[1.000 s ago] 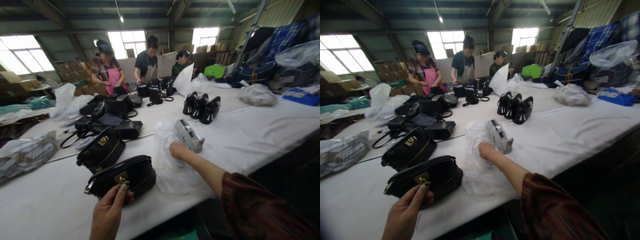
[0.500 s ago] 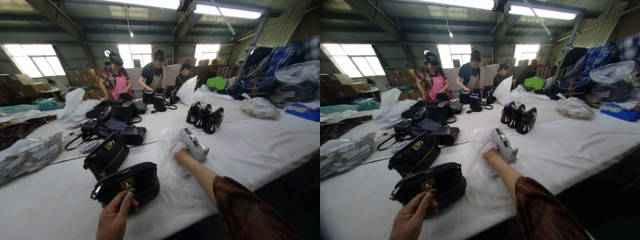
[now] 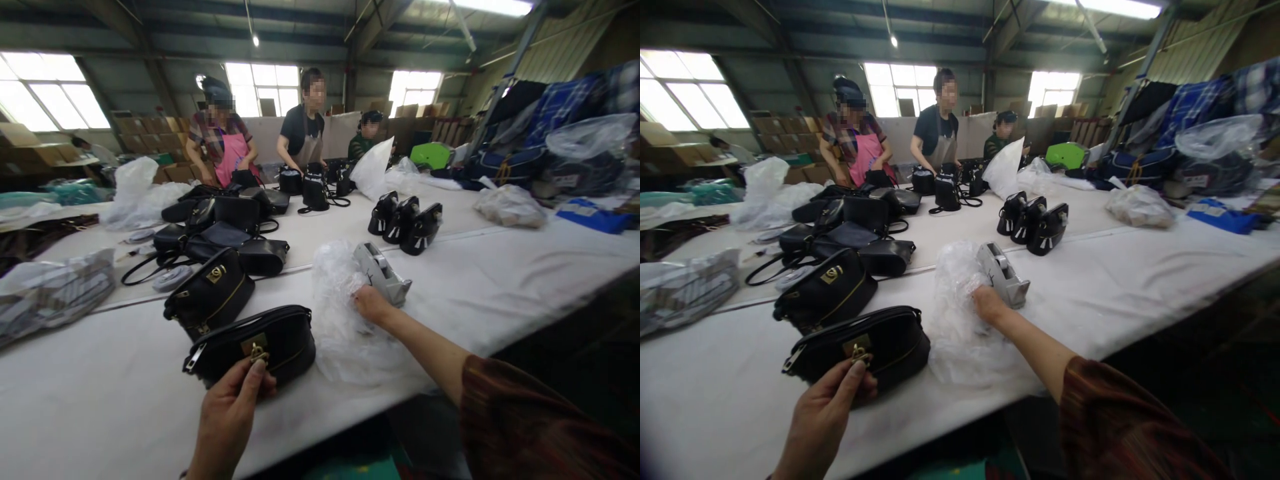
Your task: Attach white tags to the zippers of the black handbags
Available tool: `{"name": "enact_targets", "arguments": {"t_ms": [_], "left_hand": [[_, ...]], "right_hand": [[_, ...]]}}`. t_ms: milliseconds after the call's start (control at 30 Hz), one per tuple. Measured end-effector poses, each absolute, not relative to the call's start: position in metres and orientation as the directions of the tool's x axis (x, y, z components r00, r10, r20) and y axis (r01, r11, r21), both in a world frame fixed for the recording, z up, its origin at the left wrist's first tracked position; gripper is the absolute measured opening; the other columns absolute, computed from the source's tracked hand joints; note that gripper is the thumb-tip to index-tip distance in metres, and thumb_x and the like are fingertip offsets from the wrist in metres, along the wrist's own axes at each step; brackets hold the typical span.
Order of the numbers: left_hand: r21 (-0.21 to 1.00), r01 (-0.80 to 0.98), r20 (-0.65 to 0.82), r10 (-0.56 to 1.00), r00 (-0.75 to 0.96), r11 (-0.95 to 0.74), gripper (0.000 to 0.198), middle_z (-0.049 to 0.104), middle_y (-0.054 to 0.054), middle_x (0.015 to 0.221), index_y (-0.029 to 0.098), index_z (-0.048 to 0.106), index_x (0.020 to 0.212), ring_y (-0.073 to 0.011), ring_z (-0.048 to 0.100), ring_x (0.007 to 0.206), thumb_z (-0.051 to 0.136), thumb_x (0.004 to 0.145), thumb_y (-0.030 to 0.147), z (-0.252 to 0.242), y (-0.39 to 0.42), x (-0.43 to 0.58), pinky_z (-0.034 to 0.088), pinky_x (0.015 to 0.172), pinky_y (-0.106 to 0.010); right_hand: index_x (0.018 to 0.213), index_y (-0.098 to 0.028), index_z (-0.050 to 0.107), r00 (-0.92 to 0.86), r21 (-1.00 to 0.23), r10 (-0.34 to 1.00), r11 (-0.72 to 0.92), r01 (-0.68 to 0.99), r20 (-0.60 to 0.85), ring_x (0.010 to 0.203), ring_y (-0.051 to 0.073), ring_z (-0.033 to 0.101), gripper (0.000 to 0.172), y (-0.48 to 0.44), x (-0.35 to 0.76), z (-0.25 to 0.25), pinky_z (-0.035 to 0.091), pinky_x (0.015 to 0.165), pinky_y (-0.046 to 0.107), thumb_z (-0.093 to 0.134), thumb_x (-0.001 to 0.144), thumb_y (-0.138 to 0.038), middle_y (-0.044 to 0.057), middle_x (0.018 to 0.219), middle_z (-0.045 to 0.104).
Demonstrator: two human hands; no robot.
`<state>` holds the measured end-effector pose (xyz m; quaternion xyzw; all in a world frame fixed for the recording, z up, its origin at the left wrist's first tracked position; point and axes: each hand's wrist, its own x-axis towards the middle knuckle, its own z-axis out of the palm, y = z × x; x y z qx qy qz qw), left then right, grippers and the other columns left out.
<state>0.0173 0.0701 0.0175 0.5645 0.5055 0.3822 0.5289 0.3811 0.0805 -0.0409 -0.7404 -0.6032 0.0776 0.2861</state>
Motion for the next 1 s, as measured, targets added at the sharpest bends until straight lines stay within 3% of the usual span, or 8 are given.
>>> {"name": "enact_targets", "arguments": {"t_ms": [100,200,300,367,600,733,833,1000], "left_hand": [[0.984,0.157,-0.113,0.974,0.195,0.083,0.049,0.072,-0.005,0.07,0.015,0.073,0.096,-0.0213,0.071,0.065,0.075,0.072,0.057,0.016,0.071,0.017,0.062,0.065,-0.032],[0.984,0.145,-0.132,0.974,0.184,0.106,0.049,0.073,-0.004,0.072,0.015,0.072,0.096,-0.0219,0.071,0.067,0.075,0.071,0.056,0.014,0.073,0.016,0.063,0.067,-0.033],[0.981,0.137,-0.161,0.971,0.175,0.138,0.052,0.073,-0.005,0.074,0.014,0.071,0.1,-0.0228,0.071,0.069,0.076,0.071,0.057,0.017,0.073,0.017,0.063,0.068,-0.034],[0.978,0.14,-0.175,0.969,0.173,0.152,0.055,0.074,-0.007,0.075,0.013,0.071,0.1,-0.0232,0.071,0.069,0.075,0.07,0.058,0.023,0.069,0.019,0.062,0.068,-0.035],[0.964,0.217,-0.219,0.92,0.326,0.153,0.052,0.069,-0.006,0.064,0.012,0.074,0.086,-0.0177,0.063,0.056,0.068,0.074,0.062,0.031,0.047,0.027,0.053,0.054,-0.028],[0.963,0.251,-0.209,0.857,0.471,0.096,0.045,0.074,-0.01,0.082,0.013,0.074,0.098,-0.0208,0.068,0.072,0.066,0.08,0.054,0.028,0.036,0.042,0.055,0.063,-0.03],[0.974,0.222,-0.088,0.832,0.548,-0.043,0.044,0.074,-0.011,0.099,0.016,0.071,0.111,-0.0213,0.068,0.082,0.068,0.081,0.047,0.031,0.029,0.054,0.054,0.067,-0.029],[0.975,0.221,-0.088,0.867,0.49,-0.026,0.032,0.07,-0.007,0.072,0.014,0.073,0.083,-0.0165,0.063,0.067,0.062,0.085,0.044,0.03,0.024,0.052,0.051,0.062,-0.026]], "right_hand": [[0.086,-0.017,0.072,0.308,-0.627,0.93,-0.118,0.77,0.203,0.098,0.027,0.068,0.018,0.058,0.388,-0.033,0.051,0.093,0.039,0.059,0.076,-0.011,0.011,0.096,0.075],[0.089,-0.018,0.072,0.424,-0.797,0.897,-0.165,0.581,0.124,0.077,0.021,0.07,0.016,0.045,0.388,-0.028,0.057,0.068,0.031,0.06,0.078,-0.019,0.005,0.08,0.074],[0.083,-0.015,0.069,0.527,-0.923,0.85,-0.196,0.331,0.009,0.046,0.014,0.059,0.016,0.041,0.386,-0.026,0.046,0.04,0.022,0.065,0.074,-0.027,0.001,0.056,0.065],[0.08,-0.014,0.066,0.583,-0.962,0.812,-0.18,0.204,-0.029,0.037,0.011,0.051,0.02,0.04,0.386,-0.022,0.036,0.033,0.019,0.07,0.069,-0.03,-0.002,0.049,0.06],[0.077,-0.019,0.055,0.612,-0.98,0.776,-0.041,-0.193,-0.153,0.04,0.006,0.044,0.038,0.02,0.364,0.021,0.02,0.031,0.015,0.079,0.056,-0.04,-0.006,0.057,0.054],[0.079,-0.018,0.058,0.458,-0.92,0.854,-0.057,-0.388,-0.246,0.039,0.005,0.043,0.043,0.007,0.303,0.04,0.019,0.032,0.015,0.087,0.052,-0.036,-0.006,0.057,0.056],[0.079,-0.018,0.06,0.376,-0.914,0.884,-0.121,-0.388,-0.277,0.036,0.006,0.044,0.039,0.002,0.249,0.042,0.02,0.034,0.016,0.087,0.056,-0.034,-0.007,0.048,0.055],[0.083,-0.017,0.064,0.257,-0.931,0.931,-0.169,-0.324,-0.259,0.037,0.008,0.044,0.035,-0.001,0.204,0.037,0.021,0.036,0.019,0.084,0.062,-0.037,-0.004,0.05,0.059]]}}
